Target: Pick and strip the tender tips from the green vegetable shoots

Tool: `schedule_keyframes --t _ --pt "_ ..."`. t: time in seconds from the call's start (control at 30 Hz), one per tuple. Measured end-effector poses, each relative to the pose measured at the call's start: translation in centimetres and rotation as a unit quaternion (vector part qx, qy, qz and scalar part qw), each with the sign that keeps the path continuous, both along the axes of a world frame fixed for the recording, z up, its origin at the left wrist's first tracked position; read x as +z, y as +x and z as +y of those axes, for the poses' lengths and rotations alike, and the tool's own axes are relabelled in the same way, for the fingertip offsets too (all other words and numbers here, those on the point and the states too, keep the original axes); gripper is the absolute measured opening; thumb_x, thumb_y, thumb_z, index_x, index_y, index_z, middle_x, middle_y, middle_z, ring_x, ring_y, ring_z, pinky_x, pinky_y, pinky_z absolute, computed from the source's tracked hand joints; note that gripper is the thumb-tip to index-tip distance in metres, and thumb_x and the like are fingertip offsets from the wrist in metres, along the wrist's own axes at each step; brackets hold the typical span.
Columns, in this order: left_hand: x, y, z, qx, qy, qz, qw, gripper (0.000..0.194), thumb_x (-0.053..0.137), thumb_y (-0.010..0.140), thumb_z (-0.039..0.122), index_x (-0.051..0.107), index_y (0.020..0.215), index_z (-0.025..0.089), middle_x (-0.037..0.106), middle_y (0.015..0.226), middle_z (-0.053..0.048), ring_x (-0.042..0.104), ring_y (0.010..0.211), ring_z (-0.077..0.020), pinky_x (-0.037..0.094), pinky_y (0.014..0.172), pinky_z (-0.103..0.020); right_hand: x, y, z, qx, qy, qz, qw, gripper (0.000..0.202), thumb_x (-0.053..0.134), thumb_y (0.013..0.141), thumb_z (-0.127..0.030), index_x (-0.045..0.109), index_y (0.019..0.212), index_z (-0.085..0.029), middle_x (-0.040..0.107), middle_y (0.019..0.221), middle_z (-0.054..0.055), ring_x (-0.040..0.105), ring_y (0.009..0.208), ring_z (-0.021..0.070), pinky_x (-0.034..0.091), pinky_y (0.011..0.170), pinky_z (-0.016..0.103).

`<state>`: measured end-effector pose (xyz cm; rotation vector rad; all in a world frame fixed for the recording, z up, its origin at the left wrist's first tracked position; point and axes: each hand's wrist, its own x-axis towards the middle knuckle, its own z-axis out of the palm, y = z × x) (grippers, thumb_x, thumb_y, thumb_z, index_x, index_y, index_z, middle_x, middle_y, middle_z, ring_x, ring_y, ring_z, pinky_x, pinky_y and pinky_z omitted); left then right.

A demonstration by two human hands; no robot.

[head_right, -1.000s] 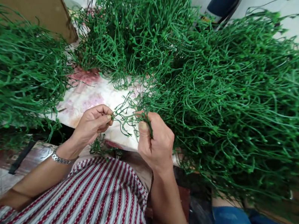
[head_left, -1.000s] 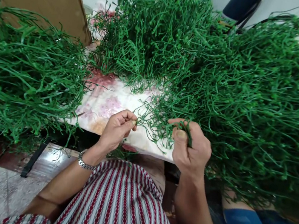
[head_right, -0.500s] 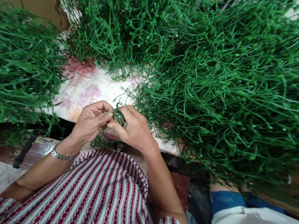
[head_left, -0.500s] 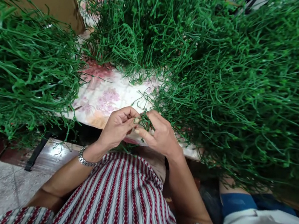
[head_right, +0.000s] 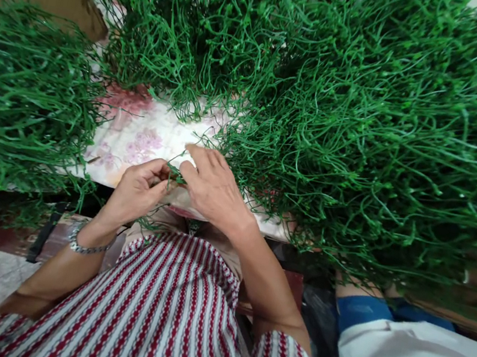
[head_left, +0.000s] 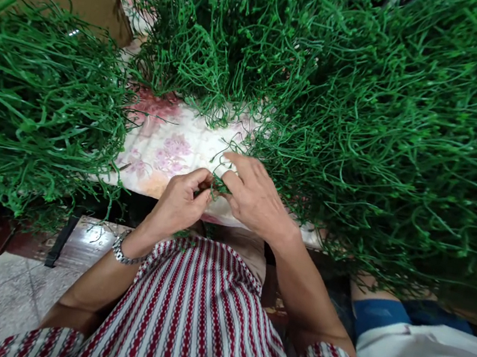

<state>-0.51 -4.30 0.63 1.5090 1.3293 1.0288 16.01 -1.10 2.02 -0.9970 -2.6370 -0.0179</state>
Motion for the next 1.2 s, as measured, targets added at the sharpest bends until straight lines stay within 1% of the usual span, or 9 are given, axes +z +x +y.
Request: schedule_keyframes --t 0.1,0.2,0.43,0.6,0.77,0.83,0.9,1.03,1.2 --pt "-0.4 -0.5 0.4 0.004 -0.014 0.032 0.999 0.009 0.049 0.069 0.009 0.049 0.064 0.017 0.045 0.057 0.005 0.038 0.056 -0.0081 0.029 0.054 -0.018 0.1 -0.6 0.0 0.010 -0.013 -0.071 0.997 0.018 0.038 0.086 -0.011 0.051 0.098 -0.016 0.059 0.086 0.007 0.052 0.075 0.0186 0.037 0.069 0.031" --pt "-1.0 -1.0 0.7 0.002 -0.038 0.016 0.999 0.006 0.050 0.070 0.013 0.052 0.065 0.016 0.047 0.056 0.005 0.038 0.055 -0.0084 0.029 0.053 -0.018 0.0 -1.2 0.0 -0.025 -0.001 -0.078 0.997 0.019 0.037 0.087 -0.013 0.049 0.101 -0.017 0.059 0.081 0.006 0.052 0.068 0.0173 0.030 0.056 0.028" --pt "-1.1 -0.6 1.4 0.001 -0.132 -0.095 0.987 0.013 0.060 0.067 0.020 0.052 0.059 0.014 0.046 0.048 0.005 0.038 0.044 -0.0055 0.026 0.043 -0.017 -1.2 -2.2 1.3 -0.126 0.055 -0.030 0.990 0.020 0.034 0.087 -0.014 0.052 0.092 -0.015 0.059 0.063 0.003 0.051 0.055 0.0135 0.022 0.050 0.027" --pt "-0.7 0.7 1.9 0.011 -0.203 -0.219 0.954 0.025 0.069 0.059 0.027 0.048 0.054 0.015 0.040 0.037 0.007 0.028 0.032 -0.0023 0.018 0.034 -0.016 -1.7 -2.8 2.6 -0.136 0.072 -0.024 0.988 0.020 0.036 0.088 -0.016 0.055 0.093 -0.016 0.060 0.063 0.003 0.049 0.054 0.0117 0.020 0.051 0.027" --pt "-0.2 2.6 0.1 0.013 -0.202 -0.302 0.932 0.028 0.072 0.059 0.032 0.049 0.054 0.015 0.033 0.036 0.009 0.022 0.031 -0.0011 0.014 0.033 -0.017 -1.2 -2.8 5.8 -0.182 0.026 -0.011 0.983 0.025 0.036 0.084 -0.012 0.053 0.102 -0.015 0.058 0.061 0.003 0.046 0.050 0.0119 0.021 0.050 0.025" --pt "0.1 3.0 -0.7 -0.040 -0.207 -0.292 0.933 0.028 0.072 0.061 0.030 0.050 0.054 0.015 0.037 0.039 0.008 0.027 0.035 -0.0018 0.015 0.035 -0.017 -0.1 -2.8 6.9 -0.246 0.032 0.022 0.969 0.025 0.036 0.083 -0.011 0.052 0.102 -0.014 0.057 0.059 0.003 0.047 0.050 0.0126 0.023 0.051 0.025" --pt "0.4 2.7 -0.7 -0.014 -0.177 -0.305 0.935 0.028 0.071 0.064 0.031 0.050 0.056 0.015 0.039 0.042 0.007 0.028 0.036 -0.0018 0.017 0.036 -0.017 1.4 -2.9 7.3 -0.248 0.045 0.059 0.966 0.023 0.036 0.084 -0.013 0.051 0.102 -0.015 0.059 0.064 0.004 0.051 0.056 0.0144 0.025 0.054 0.026" --pt "1.3 0.6 0.7 0.045 -0.121 -0.336 0.933 0.022 0.068 0.069 0.030 0.051 0.065 0.016 0.045 0.045 0.006 0.033 0.037 -0.0030 0.020 0.036 -0.016 3.2 -3.1 5.7 -0.182 0.045 0.062 0.980 0.016 0.038 0.085 -0.015 0.053 0.092 -0.018 0.061 0.069 0.004 0.052 0.057 0.0130 0.022 0.053 0.025" --pt "2.1 -1.0 1.8 0.115 -0.056 -0.391 0.912 0.024 0.067 0.071 0.029 0.046 0.072 0.018 0.058 0.057 0.004 0.027 0.035 -0.0008 0.020 0.037 -0.015 2.0 -1.8 3.5 -0.175 0.074 0.066 0.980 0.007 0.047 0.080 -0.016 0.053 0.083 -0.018 0.060 0.065 0.001 0.053 0.058 0.0137 0.024 0.051 0.025"
